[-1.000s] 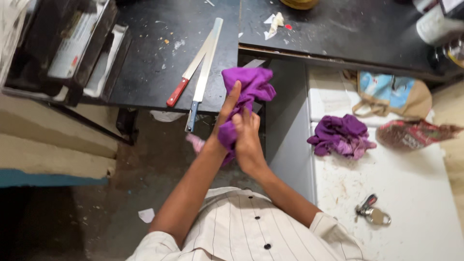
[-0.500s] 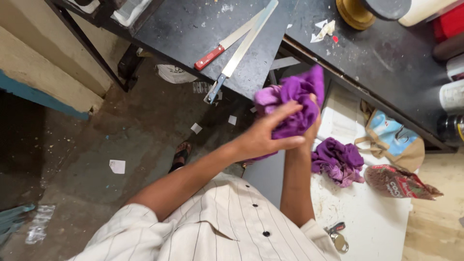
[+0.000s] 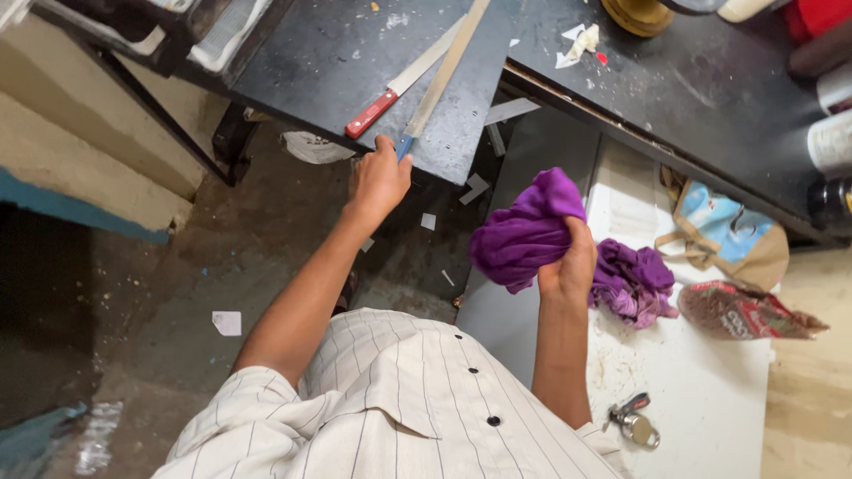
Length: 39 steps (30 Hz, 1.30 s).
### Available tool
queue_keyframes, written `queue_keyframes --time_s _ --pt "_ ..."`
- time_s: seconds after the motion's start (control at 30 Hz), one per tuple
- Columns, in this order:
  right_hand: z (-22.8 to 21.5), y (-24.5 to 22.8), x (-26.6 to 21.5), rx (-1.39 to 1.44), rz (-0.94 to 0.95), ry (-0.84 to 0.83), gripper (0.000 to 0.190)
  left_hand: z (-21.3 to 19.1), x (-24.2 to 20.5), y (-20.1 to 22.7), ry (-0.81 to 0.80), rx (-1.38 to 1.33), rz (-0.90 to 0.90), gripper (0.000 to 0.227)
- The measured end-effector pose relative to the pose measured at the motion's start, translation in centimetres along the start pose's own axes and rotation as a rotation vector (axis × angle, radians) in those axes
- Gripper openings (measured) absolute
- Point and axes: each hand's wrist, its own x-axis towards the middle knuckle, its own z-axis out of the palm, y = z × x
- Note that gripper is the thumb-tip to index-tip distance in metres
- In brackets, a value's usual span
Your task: The person cleans a metal saw blade and a knife by wiping them with a purple cloth, rinsing them in a bucket of red liquid, and drying them. They also wipe down a countertop and handle a lock and key.
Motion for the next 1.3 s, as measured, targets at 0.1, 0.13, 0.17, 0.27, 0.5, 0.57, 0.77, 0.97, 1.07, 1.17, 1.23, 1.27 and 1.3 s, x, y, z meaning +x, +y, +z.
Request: queue_keyframes --time_s 0.1,0.13,0.17,0.27,0.5,0.57,0.77,0.97,1.07,1.17,1.23,1.27,1.3 --pt "1.3 -1.3 -2.1 0.213 0.159 0.014 0.043 -1.1 -0.1 0.9 -0.311 -0.682 -0.190 0.040" --pt "1.7 -1.8 -2.6 0.319 0.210 0.004 0.051 -1.7 -0.6 1.8 -0.503 -0.986 -0.346 0.041" --pt "2.2 -2.1 -3.0 0.425 0.259 -0.008 0.060 -2.4 -1.6 2.9 -0.552 -1.020 -0.322 0.040" --pt "2.9 -2.2 -3.5 0.403 0.248 -0.047 0.054 -4.4 -5.0 6.4 -0.746 -1.184 -0.258 0.033" --pt "2.8 0.1 -3.2 -0.001 0.310 -0.372 0.033 -4.4 -9.0 11.2 -0.940 -1.010 -0.109 0.028" --pt "3.4 1.6 -3.2 -0.049 0.346 -0.284 0.030 -4.2 -9.4 11.1 -0.686 -0.579 0.029 0.037" --pt "3.6 3.8 -4.0 0.027 0.314 -0.171 0.021 -4.3 -10.1 10.9 -0.580 -0.418 0.193 0.041" --pt "2.4 3.4 -2.4 0.123 0.234 -0.132 0.020 -5.3 -9.8 11.5 -0.686 -0.310 0.147 0.043" --pt "0.4 1.9 0.2 0.225 0.253 -0.099 0.015 -6.9 -10.4 10.7 -0.713 -0.332 0.232 0.046" --pt "-2.8 -0.7 3.4 0.256 0.232 0.043 0.016 -9.0 -11.2 9.5 -0.869 -0.277 0.096 0.048" --pt "-4.6 -2.3 5.0 0.279 0.252 0.092 0.022 -10.6 -11.5 8.7 -0.906 -0.251 0.089 0.046" --pt "-5.6 -3.2 5.6 0.316 0.272 0.076 0.024 -11.3 -11.6 8.3 -0.925 -0.239 0.083 0.045" --pt "-6.4 -4.0 6.2 0.353 0.291 0.060 0.027 -11.8 -11.6 8.0 -0.947 -0.250 0.049 0.045"
